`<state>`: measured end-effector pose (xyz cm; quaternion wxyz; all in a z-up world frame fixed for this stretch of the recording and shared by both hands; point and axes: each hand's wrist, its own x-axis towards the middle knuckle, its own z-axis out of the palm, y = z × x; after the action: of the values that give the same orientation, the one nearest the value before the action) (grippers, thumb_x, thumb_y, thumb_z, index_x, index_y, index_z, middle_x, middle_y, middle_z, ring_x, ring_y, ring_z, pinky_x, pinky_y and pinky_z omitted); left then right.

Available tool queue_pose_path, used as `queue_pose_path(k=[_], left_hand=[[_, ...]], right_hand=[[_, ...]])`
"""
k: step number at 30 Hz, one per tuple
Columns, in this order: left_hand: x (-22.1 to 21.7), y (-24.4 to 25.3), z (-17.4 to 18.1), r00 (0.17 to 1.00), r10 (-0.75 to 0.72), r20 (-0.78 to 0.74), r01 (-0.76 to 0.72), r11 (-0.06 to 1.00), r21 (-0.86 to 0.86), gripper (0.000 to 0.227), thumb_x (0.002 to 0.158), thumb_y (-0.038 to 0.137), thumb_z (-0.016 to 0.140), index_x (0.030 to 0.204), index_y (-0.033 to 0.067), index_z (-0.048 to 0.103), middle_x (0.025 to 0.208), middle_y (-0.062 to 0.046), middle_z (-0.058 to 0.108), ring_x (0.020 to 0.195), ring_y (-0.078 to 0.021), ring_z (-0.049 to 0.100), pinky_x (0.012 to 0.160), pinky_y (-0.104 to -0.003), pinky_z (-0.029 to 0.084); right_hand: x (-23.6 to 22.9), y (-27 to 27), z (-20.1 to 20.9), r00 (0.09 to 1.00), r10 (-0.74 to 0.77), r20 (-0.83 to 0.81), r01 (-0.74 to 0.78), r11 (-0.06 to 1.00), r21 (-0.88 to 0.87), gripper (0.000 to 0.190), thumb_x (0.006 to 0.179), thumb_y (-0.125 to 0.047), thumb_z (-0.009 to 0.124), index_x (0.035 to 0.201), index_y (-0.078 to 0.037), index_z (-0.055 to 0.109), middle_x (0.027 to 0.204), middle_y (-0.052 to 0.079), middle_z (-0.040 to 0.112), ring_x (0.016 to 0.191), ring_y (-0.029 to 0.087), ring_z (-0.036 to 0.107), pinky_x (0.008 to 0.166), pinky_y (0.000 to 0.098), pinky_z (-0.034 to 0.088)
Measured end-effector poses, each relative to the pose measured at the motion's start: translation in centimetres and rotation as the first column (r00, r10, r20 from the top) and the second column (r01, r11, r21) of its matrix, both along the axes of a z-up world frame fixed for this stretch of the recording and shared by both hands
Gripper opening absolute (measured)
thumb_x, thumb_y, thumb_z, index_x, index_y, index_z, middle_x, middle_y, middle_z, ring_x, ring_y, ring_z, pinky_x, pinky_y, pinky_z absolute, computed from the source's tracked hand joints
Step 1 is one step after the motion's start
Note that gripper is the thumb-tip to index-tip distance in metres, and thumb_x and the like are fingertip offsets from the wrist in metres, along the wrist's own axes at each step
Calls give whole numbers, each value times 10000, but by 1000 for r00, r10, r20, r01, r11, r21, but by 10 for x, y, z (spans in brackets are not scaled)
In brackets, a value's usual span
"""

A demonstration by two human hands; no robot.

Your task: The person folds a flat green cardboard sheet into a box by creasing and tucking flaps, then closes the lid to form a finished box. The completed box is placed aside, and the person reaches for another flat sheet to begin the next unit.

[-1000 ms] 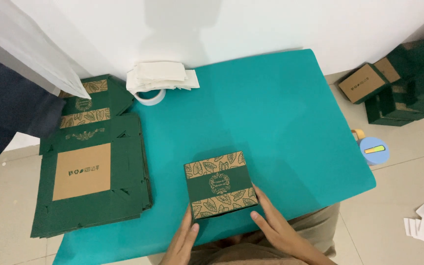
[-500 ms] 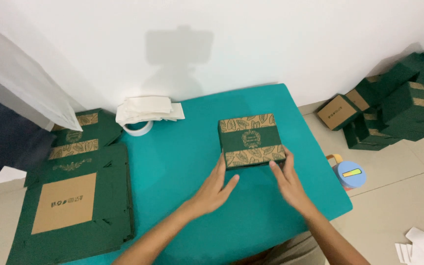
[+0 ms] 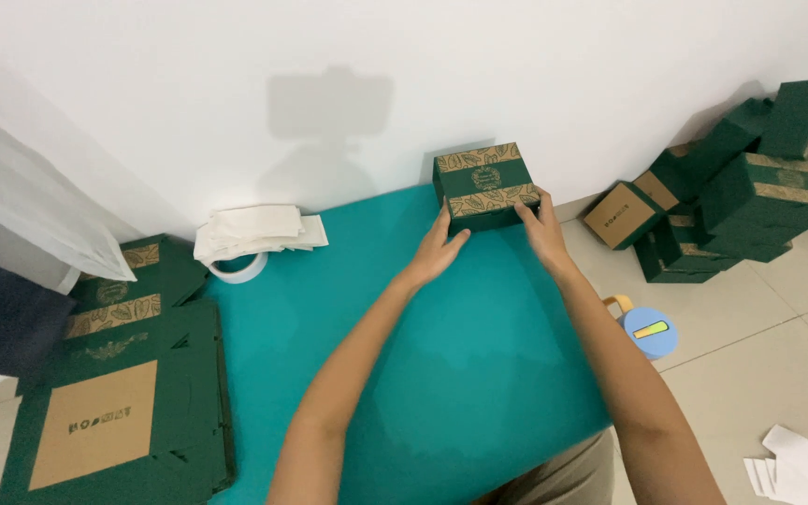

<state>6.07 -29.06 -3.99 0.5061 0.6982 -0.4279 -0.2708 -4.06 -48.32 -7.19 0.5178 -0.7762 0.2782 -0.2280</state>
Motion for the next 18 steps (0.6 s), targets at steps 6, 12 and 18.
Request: queue_pose_path(k=[6, 12, 18], left_hand=[[33, -35, -37, 993, 29, -116, -29, 1000, 8, 775, 1032, 345, 459, 1582, 58, -5, 1638, -191, 9, 1524, -353, 26, 1268, -497, 112], [42, -39, -47, 988, 64, -139, -58, 997, 50, 828, 1000, 414, 481, 1589, 63, 17, 1646, -179, 18, 1528, -329, 38, 1275, -464, 79], [49, -44, -49, 990, 70, -124, -65, 997, 40, 836, 993, 412, 488, 1598, 79, 16, 1653, -176, 22, 1529, -339, 41, 1270, -457, 76]], right_hand=[[16, -18, -8, 1000, -14, 14, 14, 1000, 15, 635, 1044, -413, 517, 1528, -65, 299, 1545, 289, 303, 1440, 437, 291, 1179, 552, 247], [29, -32, -21, 1000, 3, -1, -3, 1000, -3, 623, 1051, -427, 512, 1525, -77, 311, 1540, 281, 321, 1429, 436, 308, 1159, 565, 272], [37, -38, -26, 1000, -3, -18, 3, 1000, 3, 632, 1058, -432, 502, 1535, -74, 294, 1549, 281, 307, 1428, 440, 309, 1161, 567, 267]])
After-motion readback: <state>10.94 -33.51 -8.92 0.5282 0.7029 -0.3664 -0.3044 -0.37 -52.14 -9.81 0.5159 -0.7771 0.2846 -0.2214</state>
